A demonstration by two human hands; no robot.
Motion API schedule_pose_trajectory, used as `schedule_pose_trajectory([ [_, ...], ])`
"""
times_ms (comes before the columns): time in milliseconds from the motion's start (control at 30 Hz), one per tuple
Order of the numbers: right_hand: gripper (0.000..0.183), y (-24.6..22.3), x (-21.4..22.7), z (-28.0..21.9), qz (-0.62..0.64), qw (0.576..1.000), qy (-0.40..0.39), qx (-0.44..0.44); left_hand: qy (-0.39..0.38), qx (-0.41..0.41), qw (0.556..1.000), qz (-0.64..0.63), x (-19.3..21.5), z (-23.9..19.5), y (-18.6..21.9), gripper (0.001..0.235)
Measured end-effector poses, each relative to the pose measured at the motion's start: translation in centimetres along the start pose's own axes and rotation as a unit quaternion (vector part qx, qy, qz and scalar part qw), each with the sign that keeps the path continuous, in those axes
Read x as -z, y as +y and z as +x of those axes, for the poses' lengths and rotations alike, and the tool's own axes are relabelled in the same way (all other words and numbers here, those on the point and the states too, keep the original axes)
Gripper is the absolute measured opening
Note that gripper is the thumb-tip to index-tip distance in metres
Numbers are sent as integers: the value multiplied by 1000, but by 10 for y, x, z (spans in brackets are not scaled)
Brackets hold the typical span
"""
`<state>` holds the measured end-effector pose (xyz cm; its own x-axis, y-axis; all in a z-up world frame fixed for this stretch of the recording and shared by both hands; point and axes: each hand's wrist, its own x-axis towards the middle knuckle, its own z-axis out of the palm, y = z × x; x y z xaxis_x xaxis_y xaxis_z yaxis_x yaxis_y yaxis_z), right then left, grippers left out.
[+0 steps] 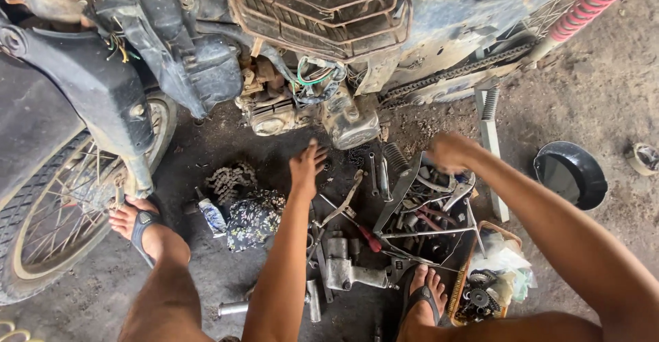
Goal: The person uses a wrench to loosen and remove bolts from the motorcycle's engine casing. After removing the bolts, the person detaches the casing cover and sets it aside, revealing the internal engine components.
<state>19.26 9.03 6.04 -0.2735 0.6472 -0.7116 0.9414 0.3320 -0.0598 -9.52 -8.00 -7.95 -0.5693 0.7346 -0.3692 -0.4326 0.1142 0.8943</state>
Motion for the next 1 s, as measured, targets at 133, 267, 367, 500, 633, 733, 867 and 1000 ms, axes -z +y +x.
schedule_pose_trajectory([
  [133, 45, -41, 12, -13, 179, 978, 87, 61, -17, 111, 988, -105, -43, 23, -16, 106],
  [267, 61, -83, 14, -18, 396, 909, 76, 105, -47, 144, 980, -131, -68, 26, -4, 125],
  [367, 71, -99, 17, -20, 396, 909, 74, 102, -66, 153, 977, -134, -74, 29, 8, 118],
  [500, 75, -102, 11, 1, 370, 916, 104, 114, -97, 146, 970, -166, -76, 24, 16, 104],
  [633, 71, -97, 2, 20, 333, 923, 131, 141, -77, 137, 973, -168, -81, 19, 15, 109],
  [733, 71, -93, 0, 22, 284, 936, 146, 148, -23, 161, 973, -161, -86, 18, 7, 113],
  [867, 65, -96, -1, 17, 229, 952, 153, 135, -23, 133, 978, -162, -83, 10, 10, 116],
  [1000, 68, -88, -12, 20, 230, 952, 157, 123, -93, 98, 979, -150, -78, 19, -3, 117],
])
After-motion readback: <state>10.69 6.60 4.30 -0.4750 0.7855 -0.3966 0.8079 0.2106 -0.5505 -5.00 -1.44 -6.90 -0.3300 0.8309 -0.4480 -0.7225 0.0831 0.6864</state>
